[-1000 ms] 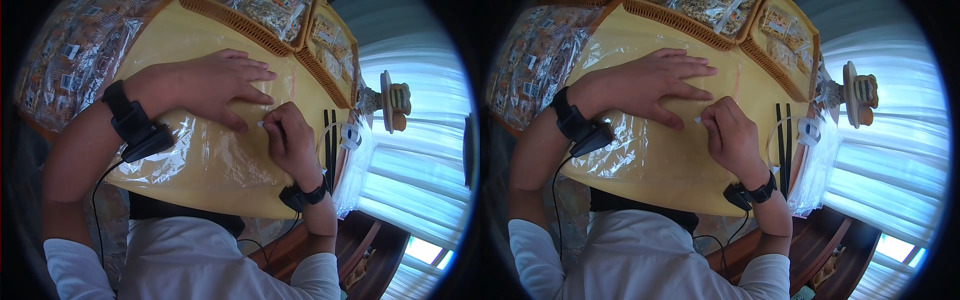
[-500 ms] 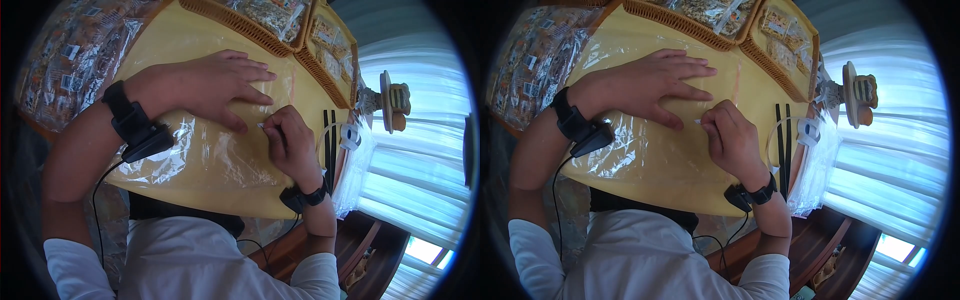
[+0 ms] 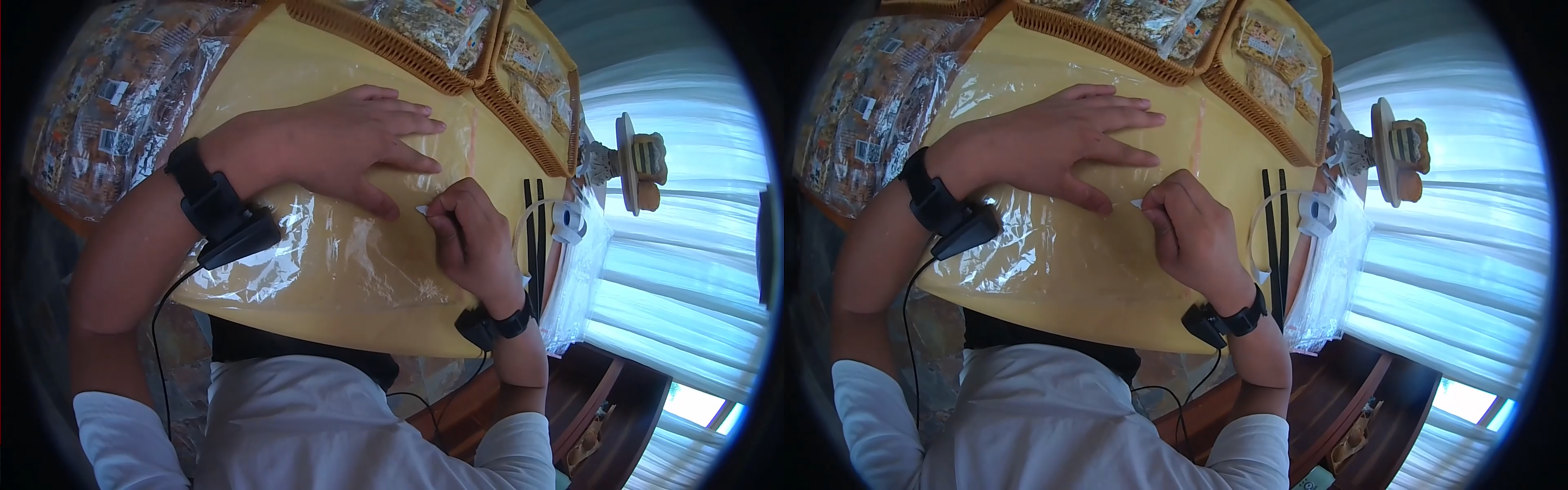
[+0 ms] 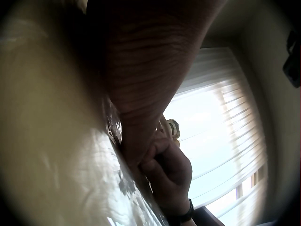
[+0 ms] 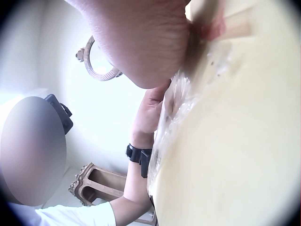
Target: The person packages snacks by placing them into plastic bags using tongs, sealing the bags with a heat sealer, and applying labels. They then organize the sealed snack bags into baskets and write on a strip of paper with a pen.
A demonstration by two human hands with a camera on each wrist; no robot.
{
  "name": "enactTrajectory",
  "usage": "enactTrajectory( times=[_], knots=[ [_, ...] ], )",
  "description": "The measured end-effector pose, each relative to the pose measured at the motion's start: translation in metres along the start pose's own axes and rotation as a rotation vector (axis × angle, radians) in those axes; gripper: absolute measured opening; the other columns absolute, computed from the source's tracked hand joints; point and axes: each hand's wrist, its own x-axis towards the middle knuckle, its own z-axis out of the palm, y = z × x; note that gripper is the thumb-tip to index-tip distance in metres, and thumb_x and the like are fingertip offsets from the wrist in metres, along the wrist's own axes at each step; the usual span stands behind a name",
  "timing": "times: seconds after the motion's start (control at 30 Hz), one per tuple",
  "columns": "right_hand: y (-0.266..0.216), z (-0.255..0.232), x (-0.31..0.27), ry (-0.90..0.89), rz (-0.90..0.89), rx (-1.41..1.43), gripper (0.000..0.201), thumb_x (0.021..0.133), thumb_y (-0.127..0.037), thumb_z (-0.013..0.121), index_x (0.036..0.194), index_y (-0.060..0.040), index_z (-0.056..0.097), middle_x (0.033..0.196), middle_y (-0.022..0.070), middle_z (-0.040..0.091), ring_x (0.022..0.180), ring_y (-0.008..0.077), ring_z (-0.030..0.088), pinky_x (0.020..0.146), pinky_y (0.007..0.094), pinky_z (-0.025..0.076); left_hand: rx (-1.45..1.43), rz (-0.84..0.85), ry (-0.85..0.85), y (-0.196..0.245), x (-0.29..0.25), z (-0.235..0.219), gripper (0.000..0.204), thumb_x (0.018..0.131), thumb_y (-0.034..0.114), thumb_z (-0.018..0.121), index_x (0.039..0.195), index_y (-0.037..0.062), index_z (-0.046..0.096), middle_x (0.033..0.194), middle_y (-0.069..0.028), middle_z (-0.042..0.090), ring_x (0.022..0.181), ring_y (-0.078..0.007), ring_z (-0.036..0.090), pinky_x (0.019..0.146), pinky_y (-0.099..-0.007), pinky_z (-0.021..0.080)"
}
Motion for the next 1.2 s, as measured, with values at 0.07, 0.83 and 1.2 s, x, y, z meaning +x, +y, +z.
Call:
enactTrajectory(
  times=[0.07,0.83,1.2],
  knots=[
    [0.0,0.0,-0.001,0.004,-0.007,0.013,0.017,0.086,0.006,0.072,0.097,-0.0034,0.064,0.093,0.0134,0.064,0.077,0.0355,0.069,0.065,0.0415,0.056,0.002,-0.004,-0.002,0.0,0.0,0.0,0.07,0.09,0.054,0.078,0.152,0.0256,0.064,0.174,-0.0121,0.037,0.163,-0.0315,0.03,0.133,-0.0517,0.019],
    [0.182,-0.202,-0.054,0.223,0.561,-0.411,0.012,0.097,-0.011,0.077,0.103,-0.0037,0.07,0.102,0.0083,0.069,0.094,0.018,0.066,0.084,0.0346,0.054,-0.09,-0.055,-0.099,0.017,0.009,-0.026,0.075,0.087,0.048,0.084,0.154,0.0255,0.062,0.173,-0.0156,0.039,0.161,-0.0356,0.032,0.134,-0.0534,0.017],
    [0.232,-0.187,-0.032,-0.012,0.462,-0.563,0.015,0.09,-0.021,0.072,0.097,-0.0071,0.072,0.102,0.0157,0.074,0.1,0.0378,0.07,0.088,0.0482,0.056,-0.088,-0.075,-0.119,0.018,0.01,-0.028,0.074,0.087,0.05,0.083,0.155,0.0271,0.062,0.173,-0.0156,0.038,0.161,-0.0354,0.032,0.134,-0.0533,0.017]
  ],
)
